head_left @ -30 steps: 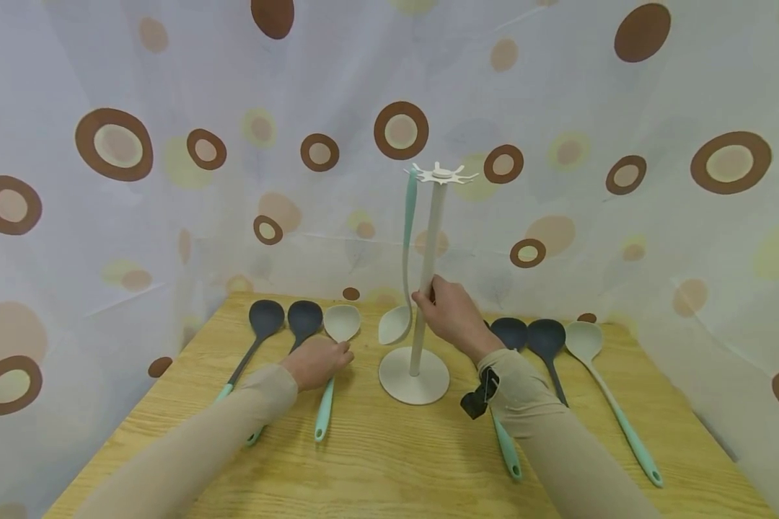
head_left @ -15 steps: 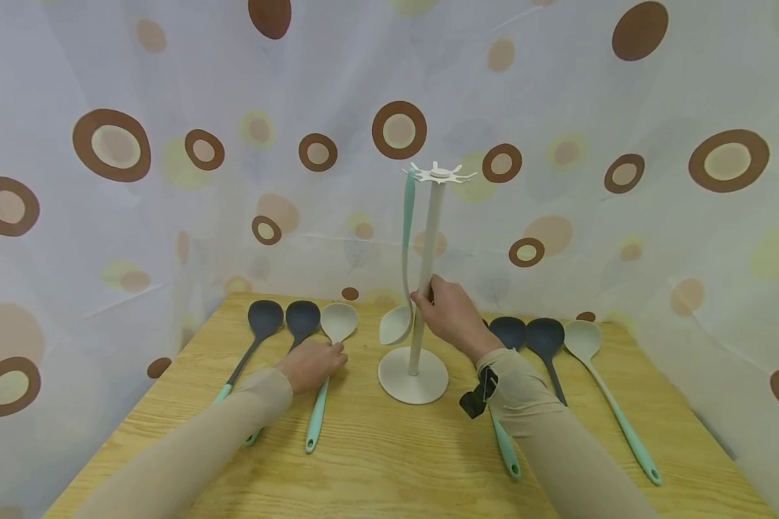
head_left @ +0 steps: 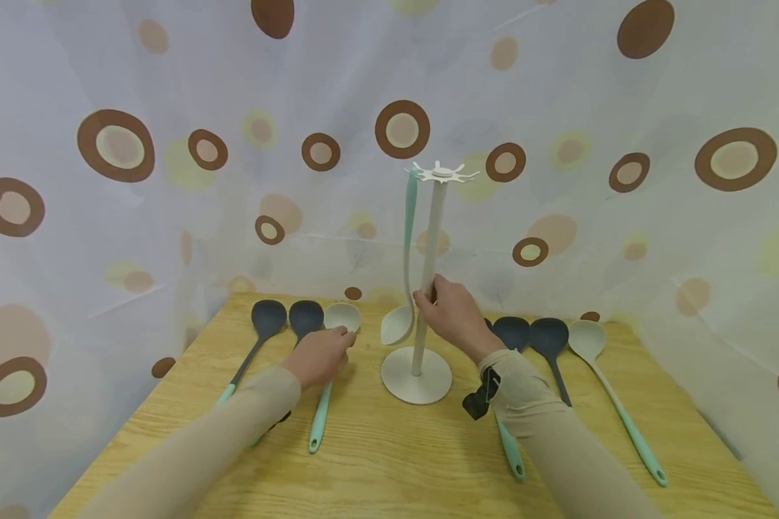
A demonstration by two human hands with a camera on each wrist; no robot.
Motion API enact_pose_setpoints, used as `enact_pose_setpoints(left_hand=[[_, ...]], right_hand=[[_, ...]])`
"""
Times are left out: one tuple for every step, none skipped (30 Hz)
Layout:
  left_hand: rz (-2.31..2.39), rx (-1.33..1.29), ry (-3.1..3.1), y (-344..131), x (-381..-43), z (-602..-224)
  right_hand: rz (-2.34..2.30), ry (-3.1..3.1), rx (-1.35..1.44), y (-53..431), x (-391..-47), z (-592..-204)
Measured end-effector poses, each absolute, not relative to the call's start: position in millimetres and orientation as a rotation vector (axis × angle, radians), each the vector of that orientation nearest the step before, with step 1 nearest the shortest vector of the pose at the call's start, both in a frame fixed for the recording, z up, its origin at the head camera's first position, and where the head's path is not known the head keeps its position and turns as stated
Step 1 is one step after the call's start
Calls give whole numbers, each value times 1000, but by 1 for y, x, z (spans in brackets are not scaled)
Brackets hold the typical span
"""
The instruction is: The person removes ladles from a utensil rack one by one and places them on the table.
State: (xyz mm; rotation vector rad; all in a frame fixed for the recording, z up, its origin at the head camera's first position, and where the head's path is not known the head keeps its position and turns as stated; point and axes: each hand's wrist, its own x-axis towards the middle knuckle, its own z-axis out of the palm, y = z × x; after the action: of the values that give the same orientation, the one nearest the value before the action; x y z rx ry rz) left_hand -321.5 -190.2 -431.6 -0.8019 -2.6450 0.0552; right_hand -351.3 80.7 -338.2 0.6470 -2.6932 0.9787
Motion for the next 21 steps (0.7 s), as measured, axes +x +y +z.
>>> enact_pose_setpoints(left_hand=[[-29,-775,-2640,-186,-322,-427],[-95,-748,-2637,-182,-322,-420],[-158,-719,-2638,-178,-322,-413],[-212,-692,-2637,-174,-323,-406],[-267,-671,-2637,-169,-323,-399],[-319,-652,-2637,-165,-324,-392],[-365,-636,-2632,-160,-324,-385],[-408,-627,-2622,-155,-325,-378],[-445,-622,-2611,-151,-325,-372],[-483,-619,-2604,-146,-325,-365],[-524,-616,-2599,-142,-325,-359],[-561,-610,-2597,-138,-325,-354],[-590,-605,-2595,-134,-326,-349],[-618,-599,-2597,-131,-326,-344],[-641,-589,-2603,-128,-326,-340],[-660,-577,-2609,-125,-326,-336],[-675,-566,-2613,-122,-327,-333],[-681,-556,-2615,-119,-328,-331],[-685,-550,-2612,-117,-329,-328],[-693,-544,-2609,-116,-330,-326],[-696,-539,-2609,-114,-331,-323]], right_hand=[[983,-2691,650,82,-351,-338],[983,-2689,657,82,-351,-338],[981,-2688,666,82,-351,-339],[977,-2686,673,82,-352,-339],[972,-2683,679,82,-352,-339],[970,-2681,684,81,-352,-339],[969,-2681,685,81,-352,-339],[963,-2680,687,81,-352,-339],[961,-2680,686,81,-353,-338],[959,-2681,685,81,-353,-338],[959,-2685,683,81,-353,-337],[959,-2690,680,81,-353,-336],[957,-2695,677,81,-354,-336],[954,-2697,677,81,-354,-335],[954,-2699,678,81,-355,-335],[953,-2701,679,81,-355,-335],[954,-2702,680,81,-355,-334],[953,-2703,680,81,-356,-334],[953,-2707,681,81,-356,-334],[952,-2710,684,81,-356,-334],[950,-2715,685,81,-356,-333]])
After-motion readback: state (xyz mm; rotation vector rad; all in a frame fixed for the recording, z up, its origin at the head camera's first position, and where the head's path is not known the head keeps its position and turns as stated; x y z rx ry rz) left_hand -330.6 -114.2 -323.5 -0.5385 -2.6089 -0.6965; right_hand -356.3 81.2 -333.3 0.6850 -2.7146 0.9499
